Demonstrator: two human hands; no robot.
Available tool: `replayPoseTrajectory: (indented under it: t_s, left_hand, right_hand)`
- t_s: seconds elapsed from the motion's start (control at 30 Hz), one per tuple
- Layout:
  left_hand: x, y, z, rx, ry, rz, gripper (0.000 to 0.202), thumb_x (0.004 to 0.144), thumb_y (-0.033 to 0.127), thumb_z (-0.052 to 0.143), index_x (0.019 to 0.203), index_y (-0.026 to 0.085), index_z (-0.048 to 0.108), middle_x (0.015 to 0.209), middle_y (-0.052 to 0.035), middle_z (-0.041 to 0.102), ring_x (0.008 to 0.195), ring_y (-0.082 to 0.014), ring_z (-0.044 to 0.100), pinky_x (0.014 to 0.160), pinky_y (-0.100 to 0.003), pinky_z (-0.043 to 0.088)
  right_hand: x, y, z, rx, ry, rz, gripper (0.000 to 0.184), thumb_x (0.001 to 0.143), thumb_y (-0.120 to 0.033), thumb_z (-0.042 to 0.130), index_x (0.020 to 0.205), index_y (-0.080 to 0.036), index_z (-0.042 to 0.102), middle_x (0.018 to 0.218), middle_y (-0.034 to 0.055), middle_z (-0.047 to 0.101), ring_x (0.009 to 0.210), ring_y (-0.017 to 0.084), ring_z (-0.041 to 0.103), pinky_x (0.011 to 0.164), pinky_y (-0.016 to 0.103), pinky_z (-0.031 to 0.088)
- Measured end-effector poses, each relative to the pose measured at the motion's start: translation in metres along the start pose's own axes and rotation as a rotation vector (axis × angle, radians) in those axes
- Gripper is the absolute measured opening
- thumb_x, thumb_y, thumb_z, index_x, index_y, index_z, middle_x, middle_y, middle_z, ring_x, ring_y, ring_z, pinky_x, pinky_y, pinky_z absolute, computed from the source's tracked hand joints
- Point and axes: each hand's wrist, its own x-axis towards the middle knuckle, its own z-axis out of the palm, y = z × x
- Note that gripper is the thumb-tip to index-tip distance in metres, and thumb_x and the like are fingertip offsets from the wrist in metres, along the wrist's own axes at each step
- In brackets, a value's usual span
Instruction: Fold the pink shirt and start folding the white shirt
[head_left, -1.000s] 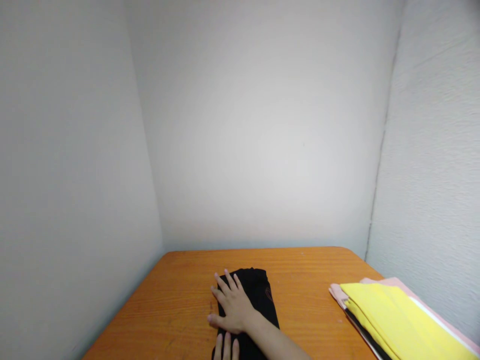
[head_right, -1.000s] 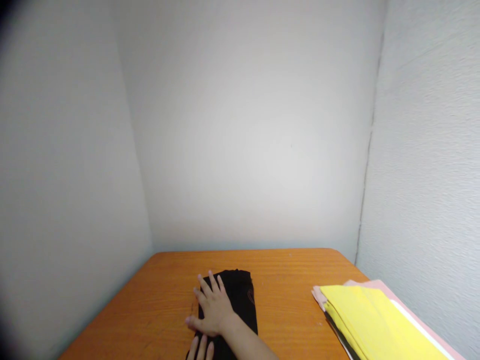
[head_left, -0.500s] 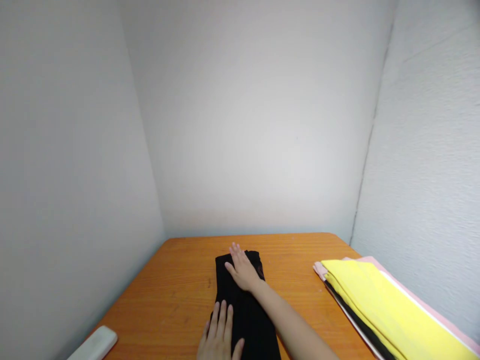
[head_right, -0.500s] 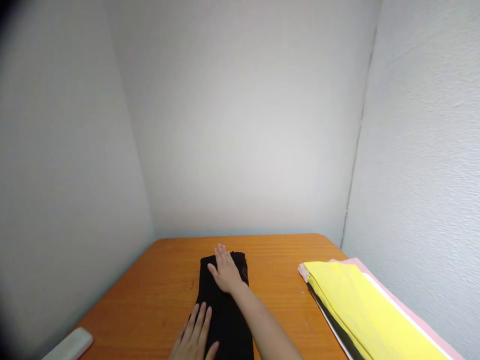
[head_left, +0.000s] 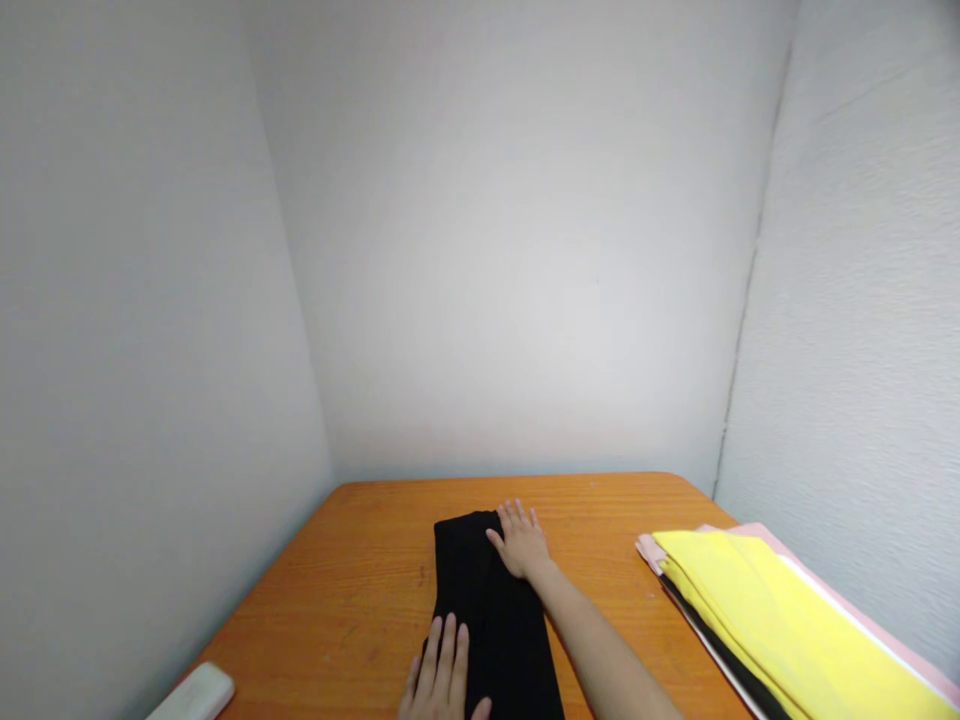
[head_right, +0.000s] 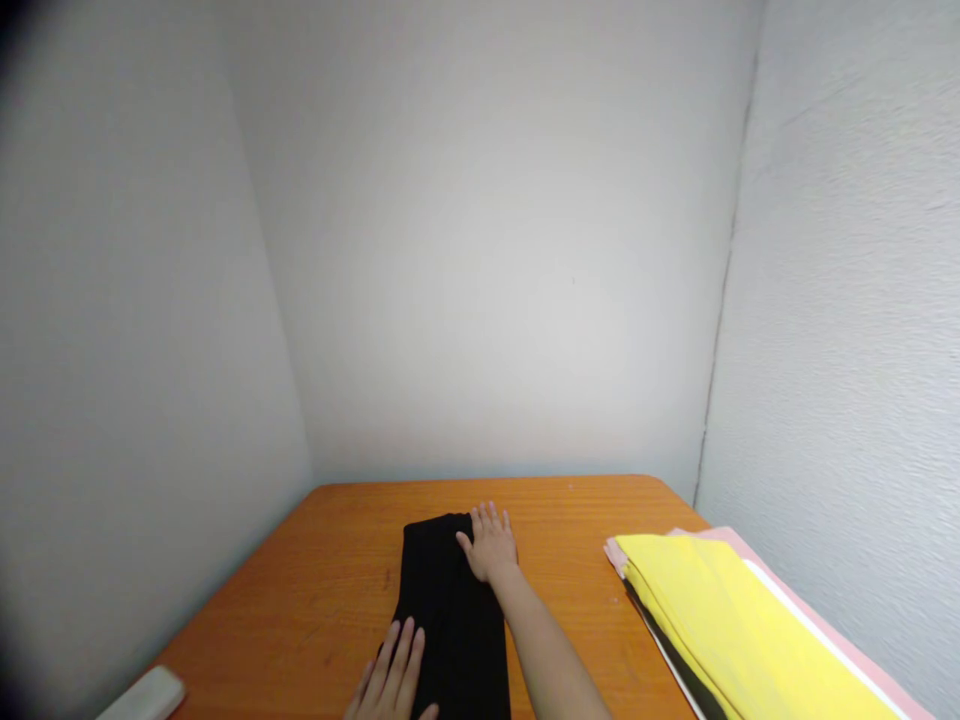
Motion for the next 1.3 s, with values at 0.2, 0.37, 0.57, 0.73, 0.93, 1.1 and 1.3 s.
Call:
replayPoseTrajectory:
  t_s: [0.2,0.37,0.57,0.73,0.93,1.1,1.3]
  left_hand:
    - [-0.014,0.002,-0.039,-0.201,-0.081,0.055,0.061,0.094,0.046,0.032,0.148,0.018,0.025,0.157,-0.0061,0.019,0.145,-0.0247,0.017,0.116,-0.047,0.029]
    - [-0.029,-0.029,-0.045,-0.236,0.174,-0.176,0.053,0.095,0.034,0.025,0.136,0.008,0.045,0.149,-0.0156,0.038,0.141,-0.0273,0.03,0.114,-0.048,0.031]
    - [-0.025,-0.04,-0.07,-0.169,0.127,-0.247,0.047,0.094,0.04,0.025,0.101,0.011,0.062,0.101,-0.0137,0.065,0.098,-0.027,0.058,0.091,-0.042,0.044]
    - [-0.014,-0.02,-0.067,-0.053,0.076,-0.222,0.036,0.093,0.037,0.032,0.092,0.014,0.06,0.095,-0.0118,0.063,0.093,-0.0263,0.057,0.085,-0.038,0.042]
    - [-0.019,-0.023,-0.056,-0.037,0.094,-0.237,0.035,0.094,0.038,0.032,0.095,0.015,0.059,0.096,-0.0112,0.062,0.093,-0.0276,0.058,0.081,-0.04,0.045]
    - [-0.015,-0.024,-0.06,-0.147,0.182,0.124,0.042,0.095,0.027,0.035,0.135,0.023,0.045,0.143,-0.0076,0.045,0.133,-0.023,0.041,0.109,-0.043,0.038]
    - [-0.034,-0.026,-0.049,-0.177,-0.028,0.366,0.054,0.095,0.04,0.04,0.146,0.038,0.022,0.156,0.0005,0.024,0.142,-0.0208,0.027,0.113,-0.046,0.037]
  right_hand:
    - [-0.007,-0.009,-0.015,-0.038,0.053,-0.026,0.067,0.095,-0.049,0.025,0.148,-0.008,0.026,0.157,0.0131,0.017,0.147,0.023,0.003,0.118,0.047,-0.004]
    - [-0.044,-0.025,-0.035,-0.044,0.124,-0.047,0.068,0.094,-0.04,0.032,0.15,-0.005,0.017,0.158,0.0123,0.004,0.146,0.025,-0.006,0.118,0.049,-0.005]
    - [-0.13,-0.053,-0.044,0.034,0.04,-0.211,0.068,0.092,-0.039,0.038,0.15,-0.007,0.019,0.158,0.0107,0.007,0.147,0.026,-0.001,0.12,0.046,0.003]
    - [-0.178,-0.06,-0.043,0.129,-0.168,-0.308,0.072,0.094,-0.055,0.032,0.151,-0.014,0.018,0.158,0.0089,0.009,0.146,0.027,0.007,0.12,0.048,0.013]
    - [-0.205,-0.033,-0.061,0.121,-0.218,-0.278,0.071,0.095,-0.057,0.031,0.151,-0.018,0.014,0.159,0.0081,0.005,0.146,0.026,0.006,0.12,0.047,0.016]
    - [-0.222,-0.016,-0.071,0.135,-0.249,-0.297,0.067,0.096,-0.053,0.034,0.151,-0.024,0.01,0.159,0.0048,0.006,0.146,0.023,0.007,0.12,0.046,0.017]
    - [-0.245,-0.007,-0.084,0.115,-0.231,-0.373,0.067,0.096,-0.047,0.039,0.151,-0.027,0.005,0.158,0.0026,0.007,0.146,0.023,0.01,0.119,0.047,0.021]
